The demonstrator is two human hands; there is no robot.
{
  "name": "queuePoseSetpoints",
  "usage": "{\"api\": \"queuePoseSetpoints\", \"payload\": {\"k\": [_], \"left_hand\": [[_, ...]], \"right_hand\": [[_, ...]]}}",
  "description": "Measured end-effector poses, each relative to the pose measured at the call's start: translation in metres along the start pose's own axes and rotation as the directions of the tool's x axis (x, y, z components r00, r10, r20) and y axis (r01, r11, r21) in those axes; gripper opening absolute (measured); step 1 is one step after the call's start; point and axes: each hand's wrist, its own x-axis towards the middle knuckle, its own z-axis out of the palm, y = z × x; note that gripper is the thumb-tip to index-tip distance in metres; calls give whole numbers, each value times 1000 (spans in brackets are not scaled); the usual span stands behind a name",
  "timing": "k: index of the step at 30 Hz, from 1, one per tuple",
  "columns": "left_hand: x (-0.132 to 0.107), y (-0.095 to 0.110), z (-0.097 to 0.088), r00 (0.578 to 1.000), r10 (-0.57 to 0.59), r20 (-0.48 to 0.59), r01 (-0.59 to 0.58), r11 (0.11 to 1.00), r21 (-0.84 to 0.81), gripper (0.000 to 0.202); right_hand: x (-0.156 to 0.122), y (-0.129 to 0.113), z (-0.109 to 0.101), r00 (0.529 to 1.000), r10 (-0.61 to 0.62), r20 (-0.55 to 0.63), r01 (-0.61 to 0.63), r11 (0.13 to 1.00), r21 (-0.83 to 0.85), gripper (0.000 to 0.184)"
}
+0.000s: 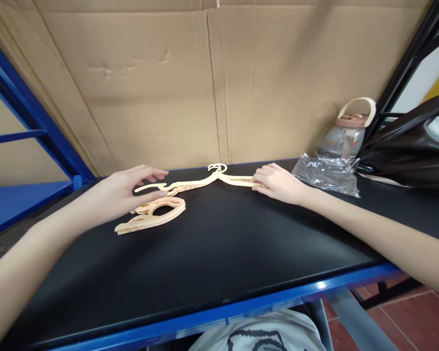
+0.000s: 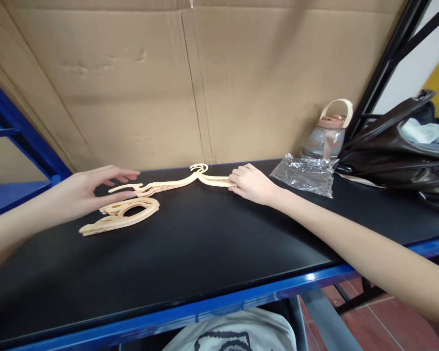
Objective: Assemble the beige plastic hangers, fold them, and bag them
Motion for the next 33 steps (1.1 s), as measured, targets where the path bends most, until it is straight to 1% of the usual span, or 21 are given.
{"api": "queuePoseSetpoints", "payload": {"k": [3,5,8,11,14,17,20,22,26,29,33], "left_hand": [[6,-14,9,993,53,-109,-43,995,92,68],[9,-24,15,991,72,-116,-59,992,109,68],[10,-30,16,989,78,-125,-64,991,118,65],[9,-29,12,984,107,-145,-88,987,136,54],[6,-23,6,981,125,-150,-105,985,133,42],[2,-9,3,987,122,-108,-117,992,53,38],[0,6,6,994,97,-48,-100,994,-53,37],[-1,13,11,995,96,-25,-98,991,-93,37],[-3,21,21,982,190,10,-186,968,-167,31],[-6,29,24,968,230,98,-205,954,-221,29],[-11,41,26,949,267,167,-218,940,-260,27]], "right_hand": [[-2,-4,-4,991,122,-51,-109,974,199,21],[-3,-8,-8,983,163,-79,-133,947,292,19],[-4,-13,-15,974,183,-137,-132,941,313,15],[-5,-17,-21,965,198,-172,-141,944,300,13],[-7,-16,-27,964,223,-146,-171,937,306,11],[-11,-16,-33,966,241,-91,-199,921,334,12],[-13,-22,-38,976,215,-26,-190,907,376,19],[-15,-27,-40,979,201,8,-191,916,353,20],[-16,-35,-41,969,246,17,-241,930,278,21],[-16,-36,-41,968,247,38,-249,939,239,21],[-15,-36,-39,967,210,145,-237,948,212,23]]}}
